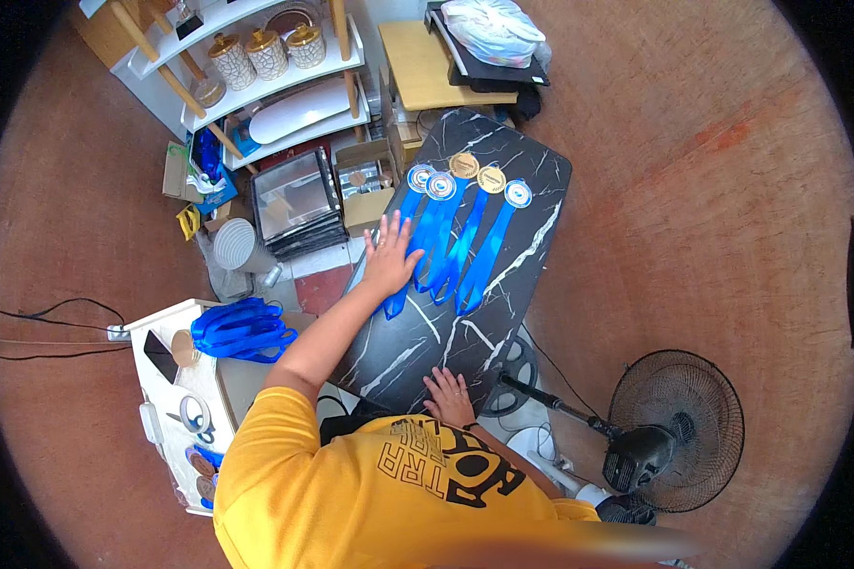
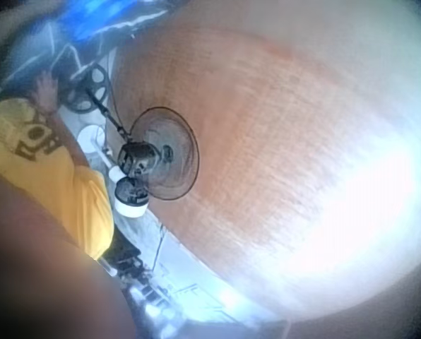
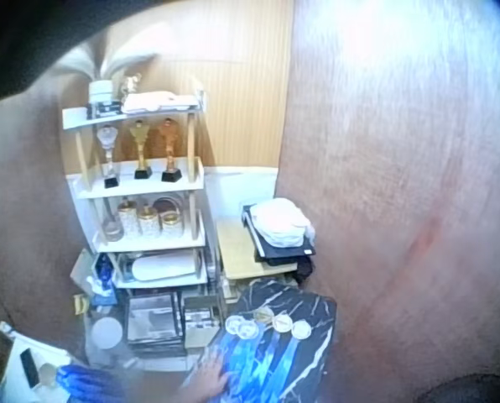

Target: The person assembles medals by attaching blue ribbons to round metal medallions. They pick up each medallion, thread the ribbon through its center, and place the completed medal on a black marble table. The process is repeated for multiple medals.

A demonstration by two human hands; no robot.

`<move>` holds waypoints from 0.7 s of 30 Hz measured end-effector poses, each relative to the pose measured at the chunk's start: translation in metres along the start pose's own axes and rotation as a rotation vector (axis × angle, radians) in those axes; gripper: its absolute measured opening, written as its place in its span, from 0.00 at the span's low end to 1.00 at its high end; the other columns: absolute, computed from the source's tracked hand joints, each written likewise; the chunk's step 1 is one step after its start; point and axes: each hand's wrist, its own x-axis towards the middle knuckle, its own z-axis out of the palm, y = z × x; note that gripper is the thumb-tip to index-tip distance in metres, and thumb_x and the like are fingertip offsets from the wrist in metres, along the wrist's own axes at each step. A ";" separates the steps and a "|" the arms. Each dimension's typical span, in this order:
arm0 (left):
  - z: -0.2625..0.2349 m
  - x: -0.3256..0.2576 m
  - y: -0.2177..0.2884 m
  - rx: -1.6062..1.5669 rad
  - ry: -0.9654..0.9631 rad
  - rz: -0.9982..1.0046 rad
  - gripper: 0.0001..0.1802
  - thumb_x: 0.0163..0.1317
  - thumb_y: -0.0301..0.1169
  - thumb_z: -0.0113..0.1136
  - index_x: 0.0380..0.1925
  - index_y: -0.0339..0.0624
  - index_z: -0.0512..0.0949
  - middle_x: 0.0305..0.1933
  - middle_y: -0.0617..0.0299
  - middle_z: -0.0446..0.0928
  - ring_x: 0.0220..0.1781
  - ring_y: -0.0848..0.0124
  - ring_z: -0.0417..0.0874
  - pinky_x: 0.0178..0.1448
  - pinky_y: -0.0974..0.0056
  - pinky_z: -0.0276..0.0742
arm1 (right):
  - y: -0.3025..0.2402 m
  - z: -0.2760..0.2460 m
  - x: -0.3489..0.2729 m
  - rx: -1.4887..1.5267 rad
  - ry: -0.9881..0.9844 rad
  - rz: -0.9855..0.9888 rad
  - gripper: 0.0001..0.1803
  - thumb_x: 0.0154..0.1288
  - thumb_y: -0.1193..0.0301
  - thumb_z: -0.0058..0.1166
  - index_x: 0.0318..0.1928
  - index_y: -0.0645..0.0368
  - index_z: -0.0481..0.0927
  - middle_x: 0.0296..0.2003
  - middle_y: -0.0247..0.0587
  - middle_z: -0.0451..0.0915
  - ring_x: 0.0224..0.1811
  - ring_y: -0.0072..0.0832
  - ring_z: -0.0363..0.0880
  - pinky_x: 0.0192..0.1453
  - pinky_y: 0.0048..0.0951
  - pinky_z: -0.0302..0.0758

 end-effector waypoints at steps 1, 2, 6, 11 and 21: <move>-0.005 -0.008 -0.005 0.003 0.005 -0.025 0.42 0.70 0.57 0.45 0.77 0.48 0.48 0.82 0.52 0.40 0.83 0.49 0.37 0.77 0.32 0.30 | 0.000 -0.002 0.002 0.001 -0.003 0.001 0.32 0.71 0.53 0.50 0.72 0.47 0.62 0.76 0.41 0.53 0.79 0.42 0.46 0.79 0.54 0.41; -0.008 -0.014 -0.008 0.007 0.026 -0.042 0.43 0.70 0.56 0.46 0.77 0.48 0.48 0.82 0.51 0.40 0.83 0.49 0.37 0.77 0.33 0.30 | 0.000 -0.004 0.004 -0.011 -0.028 0.013 0.31 0.73 0.53 0.47 0.72 0.47 0.62 0.76 0.41 0.53 0.79 0.42 0.46 0.79 0.55 0.42; -0.018 -0.034 -0.008 0.013 -0.044 0.025 0.42 0.70 0.56 0.47 0.76 0.47 0.50 0.82 0.52 0.39 0.82 0.49 0.38 0.77 0.32 0.33 | -0.006 -0.008 -0.002 -0.017 0.016 -0.005 0.31 0.73 0.53 0.47 0.72 0.47 0.62 0.75 0.41 0.54 0.78 0.43 0.47 0.78 0.55 0.43; 0.002 0.016 0.005 -0.005 -0.123 0.136 0.42 0.70 0.57 0.45 0.76 0.48 0.50 0.82 0.54 0.39 0.83 0.50 0.36 0.77 0.32 0.33 | -0.003 -0.006 -0.001 -0.058 0.018 -0.013 0.31 0.73 0.53 0.47 0.72 0.48 0.62 0.75 0.42 0.54 0.78 0.43 0.49 0.78 0.55 0.44; 0.054 0.125 0.019 0.108 -0.177 0.017 0.42 0.69 0.62 0.40 0.78 0.59 0.45 0.83 0.62 0.33 0.83 0.54 0.32 0.77 0.32 0.25 | -0.006 -0.002 -0.001 -0.051 -0.019 0.029 0.32 0.71 0.55 0.51 0.72 0.46 0.63 0.74 0.41 0.55 0.78 0.42 0.49 0.78 0.55 0.44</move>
